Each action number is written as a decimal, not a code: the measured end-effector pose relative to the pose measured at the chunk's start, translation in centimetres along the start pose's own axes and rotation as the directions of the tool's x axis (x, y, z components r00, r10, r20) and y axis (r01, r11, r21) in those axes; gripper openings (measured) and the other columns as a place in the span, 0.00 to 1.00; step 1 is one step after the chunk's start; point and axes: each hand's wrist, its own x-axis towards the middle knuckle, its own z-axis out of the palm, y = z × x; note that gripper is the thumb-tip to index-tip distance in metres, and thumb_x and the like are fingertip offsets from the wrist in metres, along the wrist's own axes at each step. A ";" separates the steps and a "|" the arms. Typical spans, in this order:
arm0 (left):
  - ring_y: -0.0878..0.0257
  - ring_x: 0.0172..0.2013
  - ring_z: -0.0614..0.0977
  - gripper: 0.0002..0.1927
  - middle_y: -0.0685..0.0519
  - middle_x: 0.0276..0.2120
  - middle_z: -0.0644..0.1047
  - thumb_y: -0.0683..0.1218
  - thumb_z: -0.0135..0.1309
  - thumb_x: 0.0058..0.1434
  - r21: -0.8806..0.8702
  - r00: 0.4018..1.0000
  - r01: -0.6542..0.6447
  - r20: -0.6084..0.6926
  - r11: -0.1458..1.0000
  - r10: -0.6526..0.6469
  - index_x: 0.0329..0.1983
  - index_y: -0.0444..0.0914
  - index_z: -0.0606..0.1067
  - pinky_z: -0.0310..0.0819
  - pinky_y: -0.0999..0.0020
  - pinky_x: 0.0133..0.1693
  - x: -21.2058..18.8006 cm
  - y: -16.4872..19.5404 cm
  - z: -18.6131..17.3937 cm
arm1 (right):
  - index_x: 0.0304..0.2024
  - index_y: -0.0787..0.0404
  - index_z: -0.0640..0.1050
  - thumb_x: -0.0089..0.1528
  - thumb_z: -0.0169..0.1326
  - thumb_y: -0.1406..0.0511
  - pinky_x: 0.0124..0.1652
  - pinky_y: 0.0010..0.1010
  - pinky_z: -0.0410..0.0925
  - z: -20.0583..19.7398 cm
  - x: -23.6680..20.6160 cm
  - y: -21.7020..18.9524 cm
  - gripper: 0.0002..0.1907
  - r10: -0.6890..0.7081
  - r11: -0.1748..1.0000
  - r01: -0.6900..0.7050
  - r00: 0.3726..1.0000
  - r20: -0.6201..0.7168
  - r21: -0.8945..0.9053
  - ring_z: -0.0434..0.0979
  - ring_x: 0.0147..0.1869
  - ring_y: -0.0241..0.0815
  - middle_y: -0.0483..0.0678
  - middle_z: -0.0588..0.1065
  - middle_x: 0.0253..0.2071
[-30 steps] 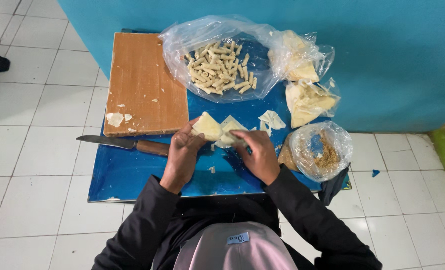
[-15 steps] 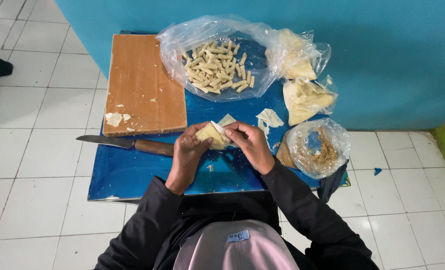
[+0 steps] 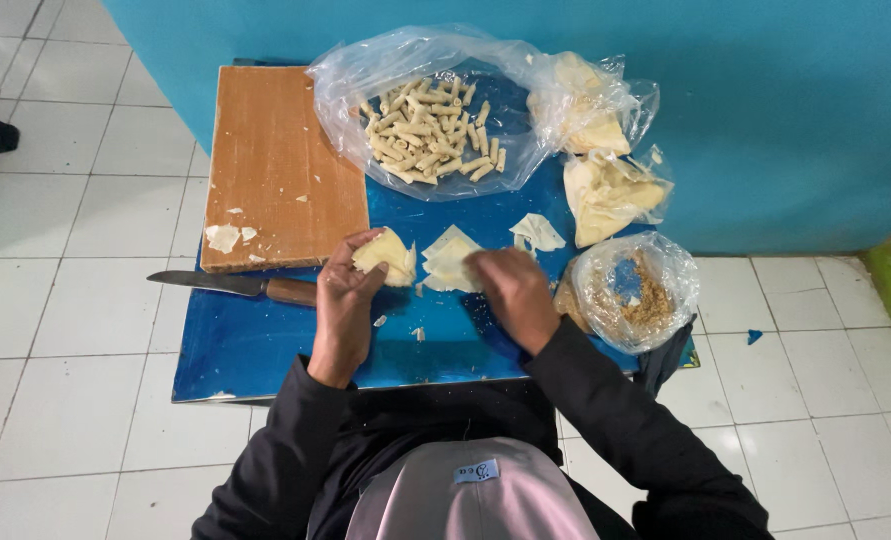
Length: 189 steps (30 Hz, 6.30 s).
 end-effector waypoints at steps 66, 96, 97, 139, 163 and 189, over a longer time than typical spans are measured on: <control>0.43 0.61 0.70 0.23 0.38 0.61 0.70 0.41 0.52 0.64 0.888 0.842 -0.454 0.453 -0.067 0.295 0.63 0.30 0.69 0.66 0.49 0.55 -1.2 -4.4 5.1 | 0.44 0.53 0.85 0.53 0.41 0.84 0.61 0.35 0.62 -8.6 0.5 21.3 0.31 0.548 0.793 -0.568 0.823 0.151 0.219 0.63 0.58 0.45 0.46 0.63 0.50; 0.52 0.70 0.62 0.27 0.43 0.69 0.63 0.53 0.57 0.63 0.884 0.873 -0.444 0.463 -0.146 0.151 0.60 0.35 0.67 0.48 0.33 0.63 -3.7 -5.5 3.8 | 0.77 0.30 0.55 0.64 0.48 0.70 0.55 0.55 0.60 -1.3 1.4 2.1 0.43 -0.085 0.645 0.423 0.868 0.490 -0.637 0.65 0.52 0.45 0.43 0.66 0.53; 0.52 0.70 0.62 0.27 0.43 0.69 0.63 0.53 0.56 0.63 0.883 0.872 -0.443 0.464 -0.154 0.153 0.60 0.35 0.67 0.48 0.33 0.63 -3.7 -5.5 3.8 | 0.77 0.31 0.55 0.64 0.48 0.71 0.56 0.55 0.59 -1.0 1.8 2.4 0.43 -0.090 0.642 0.418 0.874 0.478 -0.643 0.65 0.53 0.45 0.43 0.66 0.53; 0.53 0.70 0.62 0.26 0.44 0.68 0.65 0.55 0.54 0.64 0.898 0.884 -0.425 0.439 -0.117 0.163 0.59 0.35 0.69 0.42 0.30 0.64 -3.7 -5.2 4.1 | 0.65 0.40 0.75 0.60 0.49 0.71 0.50 0.53 0.57 -1.3 1.5 0.9 0.32 -0.046 0.847 0.229 0.931 0.362 -0.480 0.65 0.52 0.47 0.46 0.66 0.47; 0.51 0.68 0.63 0.25 0.41 0.64 0.65 0.55 0.55 0.63 0.896 0.884 -0.411 0.437 -0.168 0.169 0.58 0.36 0.70 0.44 0.29 0.63 -3.8 -4.9 4.1 | 0.74 0.34 0.63 0.63 0.48 0.74 0.56 0.58 0.57 0.2 3.5 3.2 0.41 -0.061 0.734 0.310 0.916 0.397 -0.604 0.65 0.57 0.49 0.46 0.67 0.52; 0.55 0.67 0.67 0.23 0.47 0.64 0.68 0.53 0.53 0.63 0.910 0.908 -0.361 0.393 -0.202 0.146 0.59 0.39 0.72 0.44 0.29 0.64 -4.0 -4.6 7.0 | 0.68 0.25 0.70 0.58 0.48 0.81 0.52 0.38 0.55 -15.1 -7.4 29.5 0.47 0.286 0.929 -0.180 0.903 0.321 -0.323 0.61 0.54 0.43 0.45 0.59 0.42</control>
